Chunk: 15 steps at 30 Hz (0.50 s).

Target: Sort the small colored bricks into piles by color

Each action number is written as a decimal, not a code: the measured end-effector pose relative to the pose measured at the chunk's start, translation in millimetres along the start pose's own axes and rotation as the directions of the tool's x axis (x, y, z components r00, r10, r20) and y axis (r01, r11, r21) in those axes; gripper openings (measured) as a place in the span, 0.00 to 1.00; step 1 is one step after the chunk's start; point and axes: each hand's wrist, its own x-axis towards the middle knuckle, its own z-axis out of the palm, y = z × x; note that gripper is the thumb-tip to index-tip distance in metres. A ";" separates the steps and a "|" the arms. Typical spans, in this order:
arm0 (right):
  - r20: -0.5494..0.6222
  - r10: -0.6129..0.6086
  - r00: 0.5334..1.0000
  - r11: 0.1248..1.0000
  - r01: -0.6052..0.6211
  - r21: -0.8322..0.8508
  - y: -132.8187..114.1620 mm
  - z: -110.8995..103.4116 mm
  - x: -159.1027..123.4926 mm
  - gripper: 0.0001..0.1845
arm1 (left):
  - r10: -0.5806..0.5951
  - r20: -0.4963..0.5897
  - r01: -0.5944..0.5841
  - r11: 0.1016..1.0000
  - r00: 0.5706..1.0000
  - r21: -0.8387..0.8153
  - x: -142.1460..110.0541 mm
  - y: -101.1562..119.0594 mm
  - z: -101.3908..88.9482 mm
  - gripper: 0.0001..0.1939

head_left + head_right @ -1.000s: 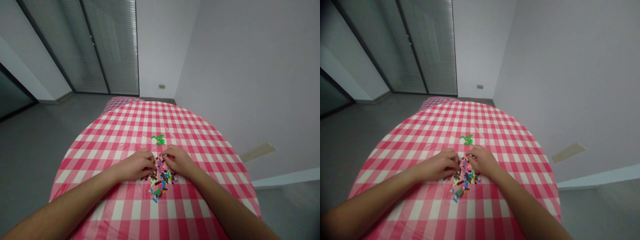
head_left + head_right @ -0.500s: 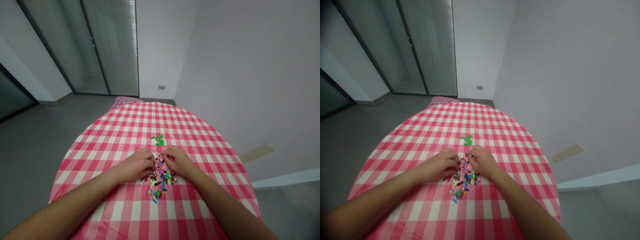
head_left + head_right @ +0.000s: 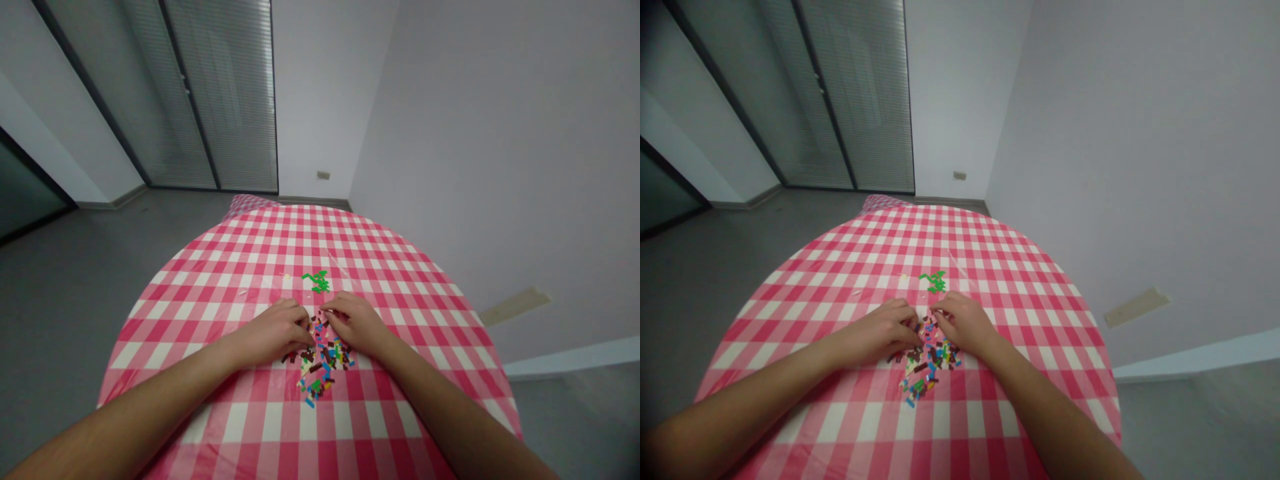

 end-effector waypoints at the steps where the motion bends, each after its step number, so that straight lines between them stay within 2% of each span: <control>1: 0.000 0.003 1.000 1.000 -0.003 0.000 0.0 0.1 0.1 0.09 | 0.004 -0.002 -0.004 1.000 1.000 0.008 0.2 -0.2 1.4 0.07; 5: -0.002 -0.004 1.000 1.000 0.004 -0.001 0.0 -0.2 0.7 0.08 | -0.004 0.001 0.004 1.000 1.000 0.023 1.4 -1.5 8.8 0.07; 9: -0.032 -0.022 0.999 0.999 0.022 0.026 -3.2 -1.4 0.2 0.08 | -0.087 -0.062 0.081 0.993 0.994 -0.091 3.3 -3.4 10.5 0.07; 13: -0.051 -0.062 0.997 0.997 0.065 0.050 -11.7 0.7 -1.0 0.07 | -0.249 -0.202 0.192 0.945 0.947 -0.264 5.1 -3.9 5.7 0.08; 15: -0.049 -0.098 0.994 0.994 0.100 0.032 -15.7 3.7 -1.2 0.08 | -0.315 -0.228 0.230 0.914 0.921 -0.334 5.5 -2.6 4.2 0.07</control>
